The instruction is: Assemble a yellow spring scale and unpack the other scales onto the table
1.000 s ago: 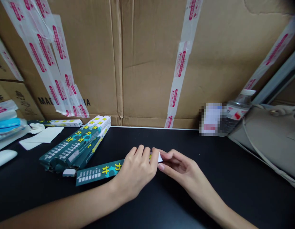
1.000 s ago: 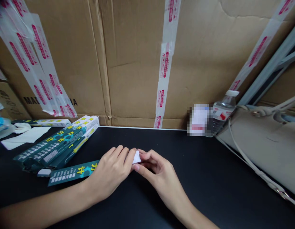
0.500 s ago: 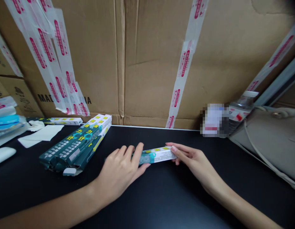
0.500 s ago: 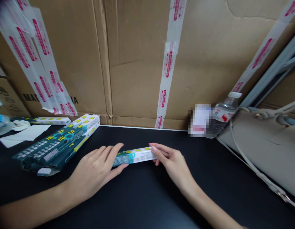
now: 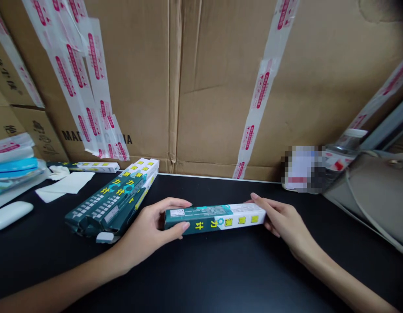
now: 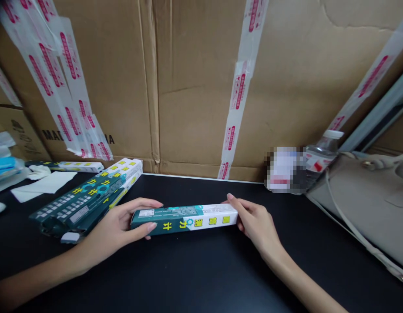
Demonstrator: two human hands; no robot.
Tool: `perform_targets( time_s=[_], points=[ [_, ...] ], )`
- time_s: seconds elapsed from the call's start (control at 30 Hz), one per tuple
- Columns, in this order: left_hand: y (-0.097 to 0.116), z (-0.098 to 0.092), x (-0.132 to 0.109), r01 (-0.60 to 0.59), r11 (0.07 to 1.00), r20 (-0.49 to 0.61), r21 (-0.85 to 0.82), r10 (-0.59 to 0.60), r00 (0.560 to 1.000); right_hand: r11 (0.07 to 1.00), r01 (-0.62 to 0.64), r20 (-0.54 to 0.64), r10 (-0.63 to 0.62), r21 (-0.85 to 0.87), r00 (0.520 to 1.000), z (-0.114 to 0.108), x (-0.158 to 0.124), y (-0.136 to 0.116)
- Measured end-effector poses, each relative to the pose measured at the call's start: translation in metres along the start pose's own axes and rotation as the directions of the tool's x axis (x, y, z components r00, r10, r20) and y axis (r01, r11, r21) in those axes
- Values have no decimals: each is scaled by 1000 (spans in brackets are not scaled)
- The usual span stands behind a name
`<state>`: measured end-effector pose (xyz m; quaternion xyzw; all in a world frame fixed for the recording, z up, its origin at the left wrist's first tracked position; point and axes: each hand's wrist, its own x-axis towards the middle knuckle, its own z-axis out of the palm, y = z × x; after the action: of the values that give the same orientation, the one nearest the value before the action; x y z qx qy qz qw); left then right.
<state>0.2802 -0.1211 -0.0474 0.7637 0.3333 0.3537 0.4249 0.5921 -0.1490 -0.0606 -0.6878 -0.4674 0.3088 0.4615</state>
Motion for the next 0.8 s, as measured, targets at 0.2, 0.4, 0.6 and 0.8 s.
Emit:
perform_targets(
  time_s=[0.2,0.4,0.6,0.8],
  points=[
    [9,-3,-1,-66,996,-30,66,68,997,996,83,23,-82,-45,996,11,-10,1],
    [12,5,-14,-369,843,19,392,394,919,988,153,-17,-154,-16,988,16,-20,3],
    [-2,13,-23,-423,545,175,724,449,876,935,265,53,-260,-238,964,22,-26,1],
    [-1,10,-19,-189,271,78,944,372,925,840,348,126,-326,-416,937,31,-31,10]
  ],
)
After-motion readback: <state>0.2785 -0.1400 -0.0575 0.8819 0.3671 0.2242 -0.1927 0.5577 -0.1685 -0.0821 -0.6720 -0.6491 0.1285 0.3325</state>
